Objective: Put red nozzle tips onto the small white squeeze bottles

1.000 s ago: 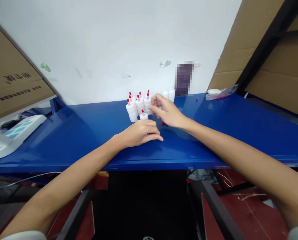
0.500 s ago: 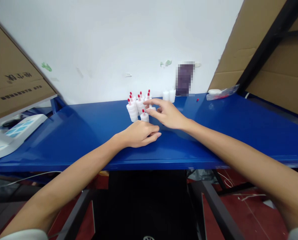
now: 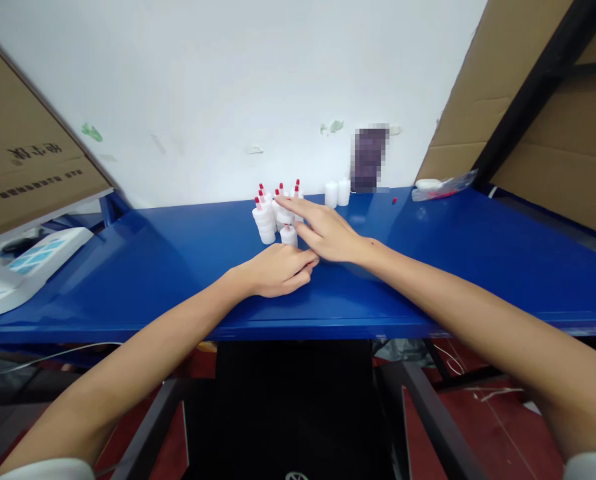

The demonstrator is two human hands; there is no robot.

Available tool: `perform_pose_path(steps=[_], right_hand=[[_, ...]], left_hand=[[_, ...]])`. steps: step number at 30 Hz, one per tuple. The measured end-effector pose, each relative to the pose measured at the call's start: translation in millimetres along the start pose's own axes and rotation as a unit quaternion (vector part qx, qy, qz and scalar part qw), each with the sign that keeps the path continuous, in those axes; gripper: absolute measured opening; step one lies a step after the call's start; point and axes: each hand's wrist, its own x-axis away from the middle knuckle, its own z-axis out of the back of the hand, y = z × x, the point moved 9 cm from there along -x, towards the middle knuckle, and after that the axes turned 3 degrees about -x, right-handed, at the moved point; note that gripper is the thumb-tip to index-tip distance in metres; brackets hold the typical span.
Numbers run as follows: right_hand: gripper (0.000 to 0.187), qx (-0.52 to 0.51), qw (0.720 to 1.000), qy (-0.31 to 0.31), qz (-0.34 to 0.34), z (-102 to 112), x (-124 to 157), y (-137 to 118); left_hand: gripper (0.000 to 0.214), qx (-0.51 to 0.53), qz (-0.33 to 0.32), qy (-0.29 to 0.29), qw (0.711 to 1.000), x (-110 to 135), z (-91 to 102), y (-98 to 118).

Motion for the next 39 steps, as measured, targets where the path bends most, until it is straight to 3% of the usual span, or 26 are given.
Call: perform_pose_path(steps=[9,18,22,25,31,36,39], right_hand=[[0.055,-0.008,0.998,-0.058,0.011,-11.2,0.4,1.2],[0.044,-0.042,0.998,0.041,-0.024,22.8,2.4,1.0],[0.038,-0.037,0.997,0.071,-0.023,33.5,4.1,0.9],[0.032,-0.012,0.997,0.079,-0.018,34.2,4.0,2.7],[0.023,-0.032,0.991,0.124,0.034,38.0,2.5,5.2],[0.02,-0.087,0.989,0.108,0.043,34.5,2.7,1.7],[0.024,-0.06,0.99,0.106,0.07,34.0,5.6,-10.8]], left_hand=[[0.032,0.02,-0.008,0.007,1.0,0.6,-6.3,-2.8],[0.058,0.006,0.007,0.014,1.0,-2.6,1.9,0.7],[0.047,0.01,0.03,0.082,0.996,-0.7,16.5,-3.2],[0.036,0.006,0.084,0.138,0.987,3.7,26.6,-12.9],[0.033,0.015,0.206,0.263,0.942,20.6,46.2,-32.4],[0.037,0.055,0.219,0.351,0.909,31.3,54.7,-37.7],[0.037,0.075,0.213,0.376,0.899,33.4,55.5,-39.0]])
